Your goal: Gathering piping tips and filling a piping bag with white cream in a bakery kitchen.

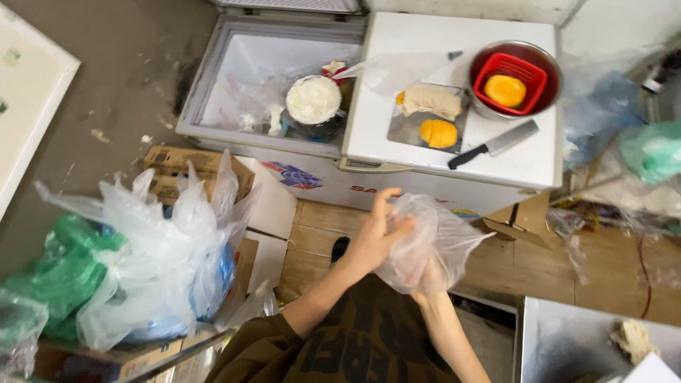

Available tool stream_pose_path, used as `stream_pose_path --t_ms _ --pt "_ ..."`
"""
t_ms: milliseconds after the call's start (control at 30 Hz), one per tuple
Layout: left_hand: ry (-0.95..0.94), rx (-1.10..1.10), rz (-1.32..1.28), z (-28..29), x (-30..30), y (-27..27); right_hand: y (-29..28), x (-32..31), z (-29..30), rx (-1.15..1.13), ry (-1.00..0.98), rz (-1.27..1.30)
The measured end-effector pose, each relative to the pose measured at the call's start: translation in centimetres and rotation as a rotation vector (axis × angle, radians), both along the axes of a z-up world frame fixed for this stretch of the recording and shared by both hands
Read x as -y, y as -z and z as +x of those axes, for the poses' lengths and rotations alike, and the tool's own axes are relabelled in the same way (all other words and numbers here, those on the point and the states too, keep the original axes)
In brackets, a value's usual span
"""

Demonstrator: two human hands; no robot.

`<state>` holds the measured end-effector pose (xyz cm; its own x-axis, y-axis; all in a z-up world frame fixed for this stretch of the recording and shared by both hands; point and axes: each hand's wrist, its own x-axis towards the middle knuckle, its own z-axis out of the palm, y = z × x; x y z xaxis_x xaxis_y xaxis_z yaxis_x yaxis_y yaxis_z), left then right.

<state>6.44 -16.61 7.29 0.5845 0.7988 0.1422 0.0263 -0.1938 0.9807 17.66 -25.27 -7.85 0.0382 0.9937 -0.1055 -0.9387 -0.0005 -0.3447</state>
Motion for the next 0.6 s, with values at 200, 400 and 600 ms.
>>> stream_pose_path --t_ms 200,400,600 --pt "-0.006 -0.245 0.084 -0.3 -1.2 1.1 5.9 -0.4 1.2 0.131 -0.131 -0.053" --pt "-0.111 0.406 -0.366 -0.5 -4.1 4.9 12.2 2.1 4.2 0.277 -0.195 -0.077" --pt "-0.032 0.325 -0.277 1.4 -5.7 8.1 18.5 2.7 9.4 0.433 -0.207 -0.089"
